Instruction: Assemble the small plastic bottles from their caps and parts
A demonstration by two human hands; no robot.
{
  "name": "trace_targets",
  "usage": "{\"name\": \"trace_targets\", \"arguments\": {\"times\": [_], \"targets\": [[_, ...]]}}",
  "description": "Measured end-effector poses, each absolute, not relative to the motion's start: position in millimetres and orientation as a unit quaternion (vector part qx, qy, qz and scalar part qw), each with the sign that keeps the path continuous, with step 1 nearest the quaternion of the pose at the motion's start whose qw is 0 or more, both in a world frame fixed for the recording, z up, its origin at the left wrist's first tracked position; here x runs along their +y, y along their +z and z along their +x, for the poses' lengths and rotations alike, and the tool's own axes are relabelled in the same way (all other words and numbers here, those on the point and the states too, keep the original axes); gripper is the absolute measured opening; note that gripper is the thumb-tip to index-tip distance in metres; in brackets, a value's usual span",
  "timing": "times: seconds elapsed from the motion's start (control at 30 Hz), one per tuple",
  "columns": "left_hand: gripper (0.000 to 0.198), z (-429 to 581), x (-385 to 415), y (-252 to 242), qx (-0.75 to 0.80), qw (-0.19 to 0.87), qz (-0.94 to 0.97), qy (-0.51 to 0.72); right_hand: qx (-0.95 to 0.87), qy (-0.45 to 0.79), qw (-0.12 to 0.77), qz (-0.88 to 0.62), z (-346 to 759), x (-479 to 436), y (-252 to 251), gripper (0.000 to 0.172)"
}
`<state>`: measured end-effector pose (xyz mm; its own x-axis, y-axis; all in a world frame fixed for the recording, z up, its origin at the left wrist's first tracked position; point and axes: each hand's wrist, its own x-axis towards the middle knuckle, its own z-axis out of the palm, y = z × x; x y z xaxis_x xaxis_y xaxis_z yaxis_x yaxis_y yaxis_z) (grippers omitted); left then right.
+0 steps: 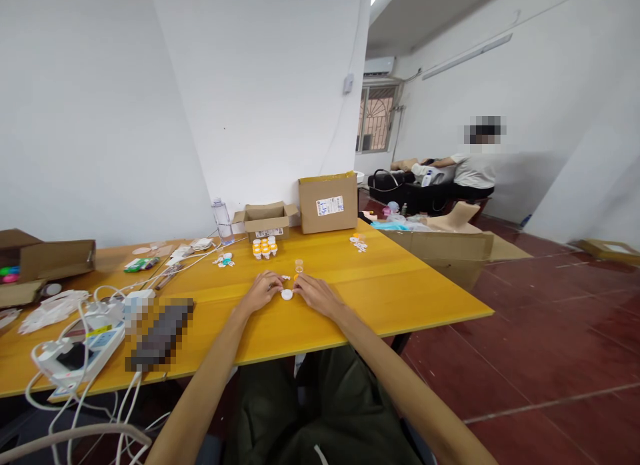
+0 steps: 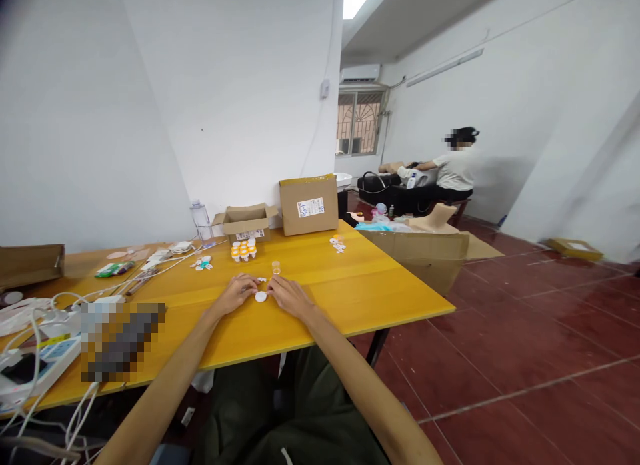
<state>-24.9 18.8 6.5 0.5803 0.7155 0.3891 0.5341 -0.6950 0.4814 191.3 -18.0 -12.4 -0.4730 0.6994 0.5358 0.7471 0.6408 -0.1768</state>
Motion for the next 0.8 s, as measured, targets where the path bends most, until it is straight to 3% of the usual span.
{"name": "trace_targets", "arguments": {"times": [0.57,0.8], "targets": [[0.008,-19.2,9.4,14.6,0.341,0.153,0.880,0.293,-0.861,0.006,0.289,-0.418,180.0,-20.1,-2.7,0.011],[0.016,-18.3,1.5,14.9,0.344,0.145,0.889,0.265,-0.865,0.010,0.279,-0.417,179.6,-21.4,-0.2,0.010]]}}
